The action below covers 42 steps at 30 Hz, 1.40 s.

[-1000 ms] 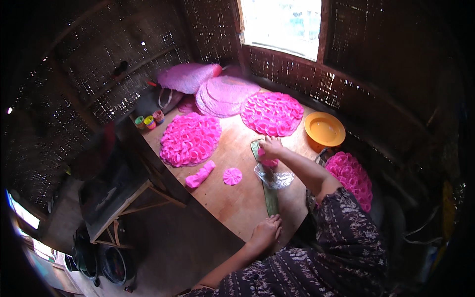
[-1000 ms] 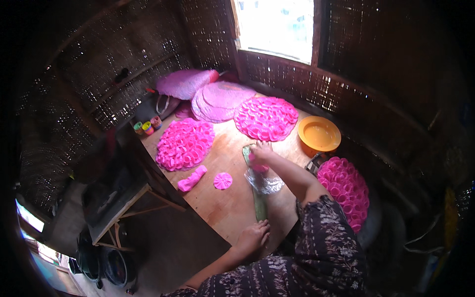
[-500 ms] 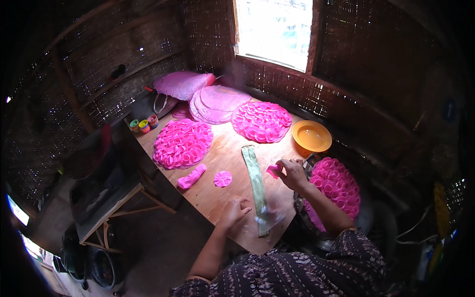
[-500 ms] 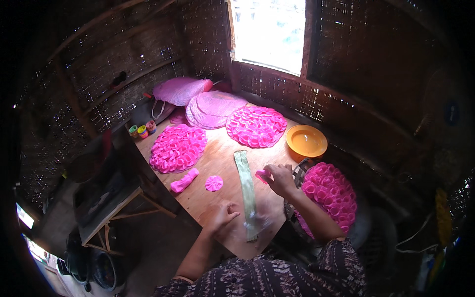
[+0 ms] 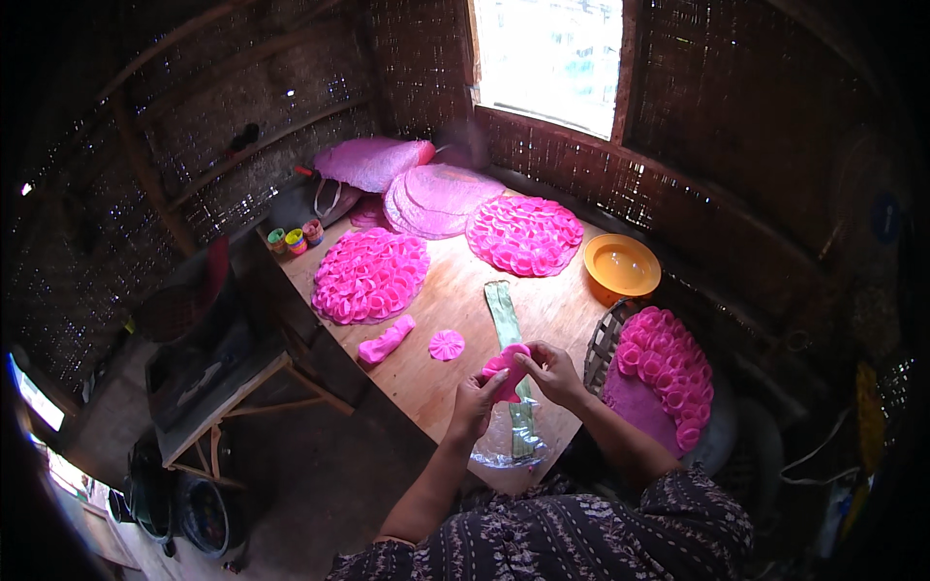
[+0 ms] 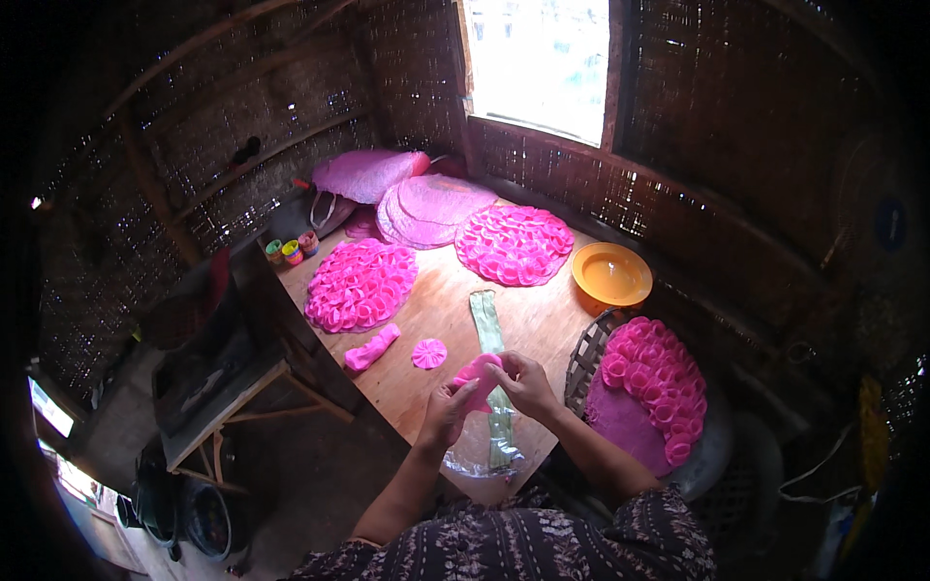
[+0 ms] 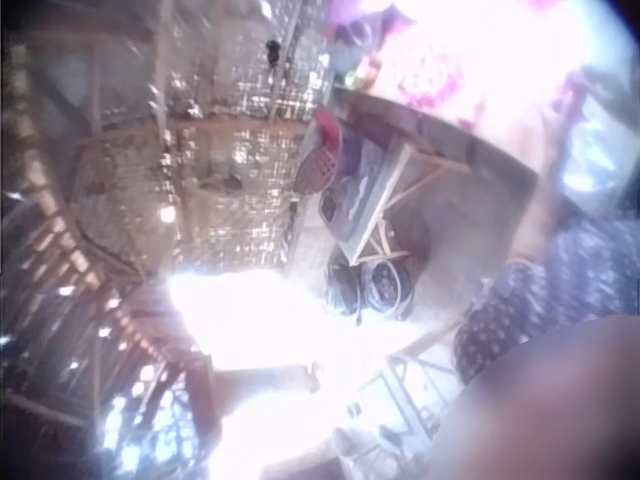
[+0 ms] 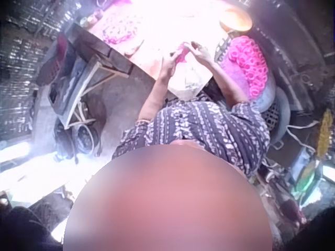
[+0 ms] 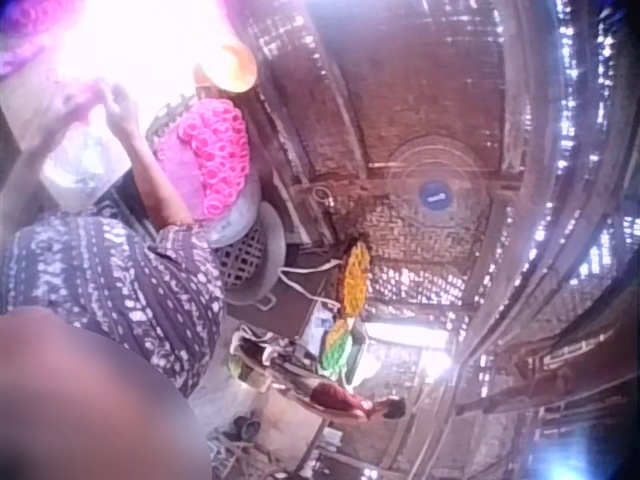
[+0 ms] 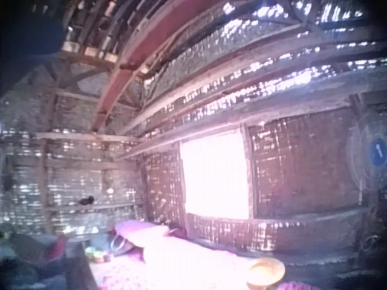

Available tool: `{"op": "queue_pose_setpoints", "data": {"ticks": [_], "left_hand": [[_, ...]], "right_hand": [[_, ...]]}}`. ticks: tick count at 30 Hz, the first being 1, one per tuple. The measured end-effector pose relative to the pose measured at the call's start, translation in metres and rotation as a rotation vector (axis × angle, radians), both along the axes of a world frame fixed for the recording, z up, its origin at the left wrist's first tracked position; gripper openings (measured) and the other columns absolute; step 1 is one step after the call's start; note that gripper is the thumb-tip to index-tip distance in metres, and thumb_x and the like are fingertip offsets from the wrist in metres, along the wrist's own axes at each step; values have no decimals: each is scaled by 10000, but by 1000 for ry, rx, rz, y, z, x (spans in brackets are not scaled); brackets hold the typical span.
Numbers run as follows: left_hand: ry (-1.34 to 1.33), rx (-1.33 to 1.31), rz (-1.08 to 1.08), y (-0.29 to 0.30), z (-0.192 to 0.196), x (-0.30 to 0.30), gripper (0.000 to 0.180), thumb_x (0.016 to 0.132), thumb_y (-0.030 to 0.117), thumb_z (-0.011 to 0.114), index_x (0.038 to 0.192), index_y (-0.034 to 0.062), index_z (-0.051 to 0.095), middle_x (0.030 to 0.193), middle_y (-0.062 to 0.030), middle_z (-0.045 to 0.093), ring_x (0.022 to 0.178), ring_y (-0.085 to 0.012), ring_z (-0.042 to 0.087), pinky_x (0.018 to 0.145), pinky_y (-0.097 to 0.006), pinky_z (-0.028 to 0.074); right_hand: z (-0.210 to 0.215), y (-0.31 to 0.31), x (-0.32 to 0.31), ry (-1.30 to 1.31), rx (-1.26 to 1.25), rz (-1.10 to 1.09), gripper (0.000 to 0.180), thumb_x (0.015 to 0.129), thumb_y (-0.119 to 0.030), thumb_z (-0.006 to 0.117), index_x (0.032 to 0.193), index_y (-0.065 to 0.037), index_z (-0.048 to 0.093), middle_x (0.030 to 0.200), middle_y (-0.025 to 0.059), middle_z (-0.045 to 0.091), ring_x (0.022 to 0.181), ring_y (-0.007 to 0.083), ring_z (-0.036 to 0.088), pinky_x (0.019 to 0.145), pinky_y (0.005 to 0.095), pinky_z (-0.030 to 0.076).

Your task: The person shapes pink candy into flower-like forms by hand. They repeatedly roll, flatten, and pinch the candy, then place the finished pieces into a basket on the table.

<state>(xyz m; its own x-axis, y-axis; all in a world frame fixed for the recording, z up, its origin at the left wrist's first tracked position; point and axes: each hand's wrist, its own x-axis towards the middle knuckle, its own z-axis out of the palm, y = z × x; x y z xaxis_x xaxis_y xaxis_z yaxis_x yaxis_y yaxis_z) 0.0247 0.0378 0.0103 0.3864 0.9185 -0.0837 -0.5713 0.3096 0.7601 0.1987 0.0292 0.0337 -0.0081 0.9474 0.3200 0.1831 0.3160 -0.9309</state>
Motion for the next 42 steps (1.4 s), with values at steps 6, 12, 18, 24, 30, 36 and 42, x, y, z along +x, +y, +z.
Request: {"op": "queue_pose_setpoints", "data": {"ticks": [6,12,18,24,30,36,42], "left_hand": [[32,-31,175,1,-28,1,170,890,59,687,1036,-26,669,958,-68,684,825,-115,650,755,-245,537],[103,16,142,3,-44,-2,329,883,-2,652,1203,-17,580,1082,-79,639,934,-153,642,813,-296,553],[33,9,164,6,-49,-8,305,905,71,642,1194,8,565,1066,-73,622,938,-167,634,832,-353,557],[-299,-110,314,7,-25,-16,348,1004,367,502,1099,44,592,981,-47,632,909,-139,628,837,-370,537],[-63,32,476,-7,-7,-10,468,1024,449,433,1051,17,612,967,-41,645,888,-123,623,863,-295,496],[104,3,347,-9,0,-32,555,1028,494,384,1035,3,642,930,-51,662,857,-115,620,818,-283,478],[402,213,275,-12,5,-36,662,1029,527,337,985,-40,675,856,-60,668,783,-107,608,745,-271,472]], "right_hand": [[-37,7,-14,288,-143,-4,211,963,-167,614,1009,35,652,843,61,685,750,95,630,682,241,502],[-61,16,-19,251,-137,-132,200,958,-165,621,982,27,669,823,41,687,749,78,632,670,241,500],[-56,20,-6,-263,-292,-508,344,897,-340,673,1043,-28,685,887,113,699,841,221,668,764,344,511],[-48,-1,-23,-30,-385,-161,569,909,-333,660,1363,-45,475,1198,99,584,1072,267,578,1008,392,404],[-41,-15,-51,944,-670,145,277,939,-197,636,1164,-38,615,1118,44,655,1022,140,603,904,319,457],[-3,-13,-34,619,-446,174,262,965,-173,605,1157,-1,654,993,50,697,893,131,663,802,267,515],[36,-14,-34,262,-322,197,260,950,-160,630,1103,47,669,893,70,701,760,148,686,707,270,553]]}}
